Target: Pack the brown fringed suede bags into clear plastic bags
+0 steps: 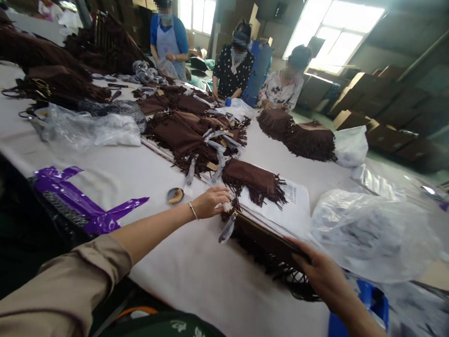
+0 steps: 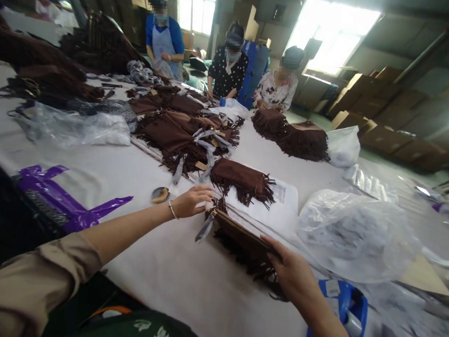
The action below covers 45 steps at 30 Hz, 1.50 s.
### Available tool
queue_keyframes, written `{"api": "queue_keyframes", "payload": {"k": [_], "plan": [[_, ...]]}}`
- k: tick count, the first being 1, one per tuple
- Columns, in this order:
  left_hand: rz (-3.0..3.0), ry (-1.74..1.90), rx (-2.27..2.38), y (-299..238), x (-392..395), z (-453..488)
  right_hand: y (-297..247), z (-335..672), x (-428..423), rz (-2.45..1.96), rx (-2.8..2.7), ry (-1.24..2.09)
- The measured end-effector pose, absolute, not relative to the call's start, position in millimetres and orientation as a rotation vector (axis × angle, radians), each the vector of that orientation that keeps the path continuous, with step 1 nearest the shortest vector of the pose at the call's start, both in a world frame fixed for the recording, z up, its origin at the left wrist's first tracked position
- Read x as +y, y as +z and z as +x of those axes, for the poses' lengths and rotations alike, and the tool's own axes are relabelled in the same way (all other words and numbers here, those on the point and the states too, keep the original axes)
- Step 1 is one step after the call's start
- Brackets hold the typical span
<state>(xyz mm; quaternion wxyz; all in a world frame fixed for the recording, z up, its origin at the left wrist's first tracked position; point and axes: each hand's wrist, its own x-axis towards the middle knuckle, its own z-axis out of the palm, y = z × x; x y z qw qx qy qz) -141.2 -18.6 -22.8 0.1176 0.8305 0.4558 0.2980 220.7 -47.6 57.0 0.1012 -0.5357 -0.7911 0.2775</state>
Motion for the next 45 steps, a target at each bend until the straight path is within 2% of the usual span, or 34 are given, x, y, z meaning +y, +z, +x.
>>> {"api": "queue_keyframes", "payload": {"k": [4,10,15,19,23,26,30,32,34,37,41,43,45], "plan": [[2.059,0.916,1.296,3,-22,-139,80,234,-40,-1.59,-2.257,0.937],[1.234,0.798,0.917,24,-29,-129,116,239,-25,-1.556,-2.149,1.4],[1.431,0.5,1.036,52,-22,-106,145,238,-14,-1.593,-2.143,1.549],[1.65,0.395,1.208,52,1,-89,159,238,7,-1.633,-2.333,1.365],[1.862,0.712,1.383,52,40,-89,166,241,31,-1.607,-2.422,1.167],[2.122,1.006,1.383,77,65,-102,178,239,41,-1.575,-2.453,0.892],[2.486,1.071,1.514,116,63,-128,184,232,34,-1.366,-2.505,0.547],[2.697,1.005,1.545,115,41,-142,166,228,18,-1.191,-2.522,0.385],[2.896,0.864,1.489,89,8,-154,126,225,-7,-1.025,-2.555,0.24],[3.034,0.537,1.404,17,-56,-164,34,222,-56,-0.874,-2.676,0.111],[2.907,0.163,1.374,-74,-133,-159,-82,221,-124,-0.83,-2.785,0.11],[2.78,0.093,1.473,-92,-154,-152,-111,223,-145,-0.895,-2.753,0.102],[2.637,0.076,1.576,-92,-164,-147,-116,225,-152,-0.925,-2.742,0.107]]}}
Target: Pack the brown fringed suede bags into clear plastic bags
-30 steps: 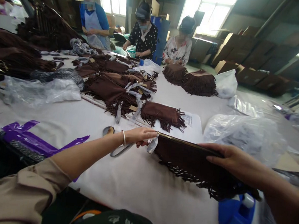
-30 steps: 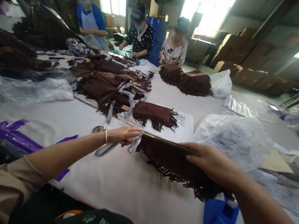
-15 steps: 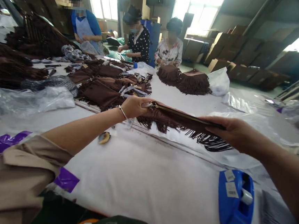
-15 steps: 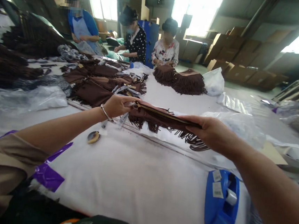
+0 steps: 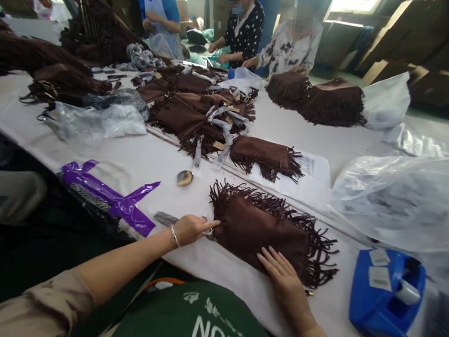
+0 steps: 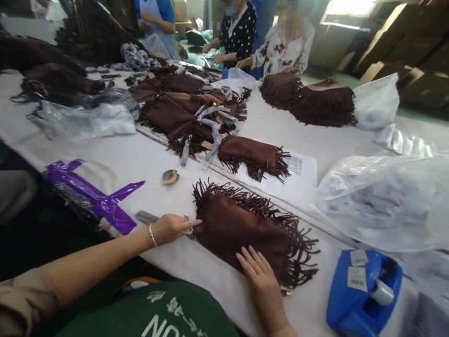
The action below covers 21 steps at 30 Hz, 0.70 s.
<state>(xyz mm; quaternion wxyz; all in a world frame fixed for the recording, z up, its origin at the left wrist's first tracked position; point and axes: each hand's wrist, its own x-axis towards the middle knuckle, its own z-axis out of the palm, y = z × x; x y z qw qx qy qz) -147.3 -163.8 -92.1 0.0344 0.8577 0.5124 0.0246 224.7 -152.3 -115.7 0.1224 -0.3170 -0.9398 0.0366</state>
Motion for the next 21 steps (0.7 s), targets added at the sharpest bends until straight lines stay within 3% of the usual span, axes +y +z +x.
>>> {"api": "queue_keyframes", "payload": {"k": [7,10,13,17,21], "plan": [[1.953,0.213,1.735,-48,-193,-148,-56,173,-141,-1.01,-2.706,0.206],[1.52,0.353,1.754,-44,-213,-149,-58,137,-136,-1.026,-2.729,0.18],[1.004,0.424,1.478,-46,-227,-144,-76,118,-133,-1.085,-2.768,0.231],[0.513,0.575,1.064,-49,-227,-116,-79,120,-124,-1.118,-2.77,0.51],[0.363,0.676,0.995,-55,-207,-66,-54,123,-113,-1.136,-2.761,0.906]]}}
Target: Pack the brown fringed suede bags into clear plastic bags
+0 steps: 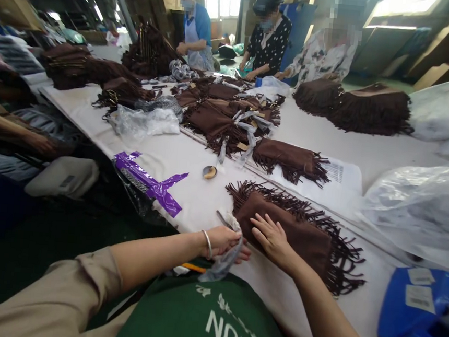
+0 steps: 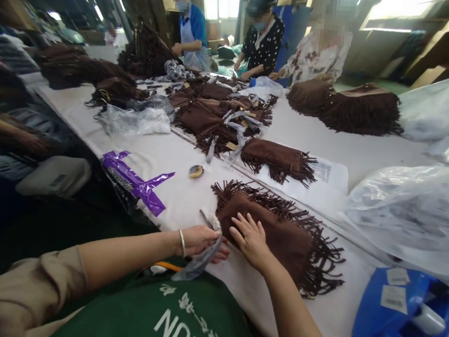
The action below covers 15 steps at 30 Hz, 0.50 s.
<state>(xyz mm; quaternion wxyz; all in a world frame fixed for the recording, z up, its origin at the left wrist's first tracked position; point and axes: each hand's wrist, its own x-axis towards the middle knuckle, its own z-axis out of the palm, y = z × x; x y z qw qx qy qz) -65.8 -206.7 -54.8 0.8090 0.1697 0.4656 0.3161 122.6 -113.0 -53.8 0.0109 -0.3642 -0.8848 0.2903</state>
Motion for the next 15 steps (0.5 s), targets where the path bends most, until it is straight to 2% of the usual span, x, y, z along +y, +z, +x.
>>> {"api": "queue_keyframes", "payload": {"k": [4,7,11,15], "plan": [[0.602,0.535,1.148,-63,-190,-35,-42,119,-110,-1.132,-2.845,0.922],[0.892,0.476,1.338,-62,-194,-50,-55,117,-120,-1.125,-2.944,0.636],[1.76,0.53,1.776,-53,-211,-102,-81,115,-147,-1.126,-2.842,0.2],[2.069,0.22,1.922,-51,-219,-128,-86,112,-171,-1.107,-2.734,0.138]]}}
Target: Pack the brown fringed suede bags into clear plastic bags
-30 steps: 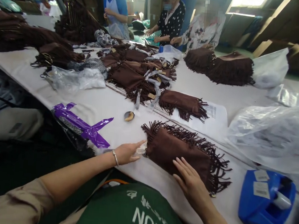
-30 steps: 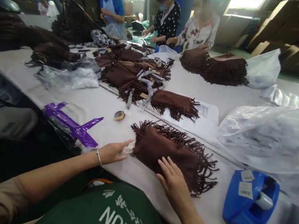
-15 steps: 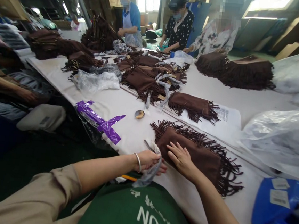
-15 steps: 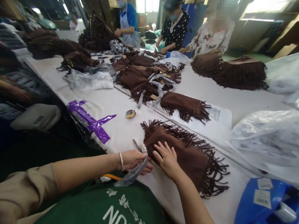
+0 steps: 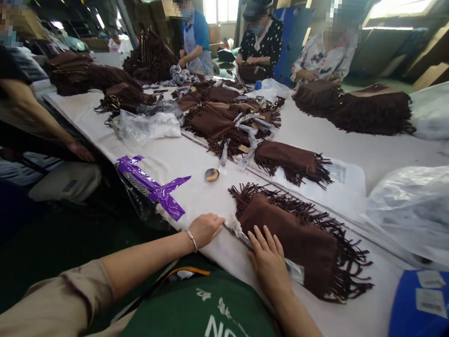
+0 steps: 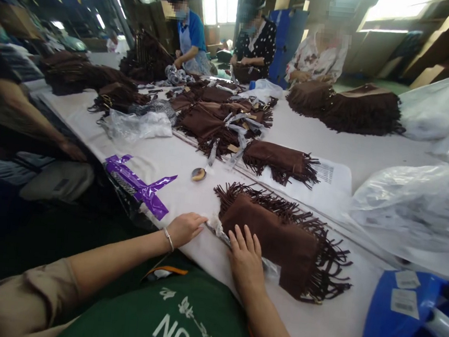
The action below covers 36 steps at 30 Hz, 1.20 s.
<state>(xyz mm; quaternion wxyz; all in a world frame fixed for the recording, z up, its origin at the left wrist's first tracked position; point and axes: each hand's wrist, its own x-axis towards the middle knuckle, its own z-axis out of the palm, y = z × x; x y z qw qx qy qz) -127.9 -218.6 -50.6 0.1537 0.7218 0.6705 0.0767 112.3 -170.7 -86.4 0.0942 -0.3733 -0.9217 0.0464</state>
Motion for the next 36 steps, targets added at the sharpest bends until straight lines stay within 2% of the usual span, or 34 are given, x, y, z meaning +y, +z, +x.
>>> {"api": "queue_keyframes", "payload": {"k": [3,12,16,20,24,28,36], "plan": [[1.878,0.153,1.895,-55,-218,-120,-81,111,-178,-1.066,-2.729,0.168],[1.412,0.312,1.66,-65,-212,-72,-95,101,-170,-1.149,-2.686,-0.01],[1.25,0.403,1.485,-66,-215,-59,-87,101,-156,-1.114,-2.78,0.034],[0.921,0.542,1.447,-67,-222,-86,-82,95,-160,-1.162,-2.783,0.13],[0.57,0.783,1.484,-71,-226,-128,-93,85,-175,-1.207,-2.689,-0.032],[0.379,0.874,1.279,-72,-227,-141,-99,90,-165,-1.156,-2.687,-0.148],[0.108,0.968,0.816,-80,-178,-101,-78,109,-129,-0.884,-2.854,0.005]]}}
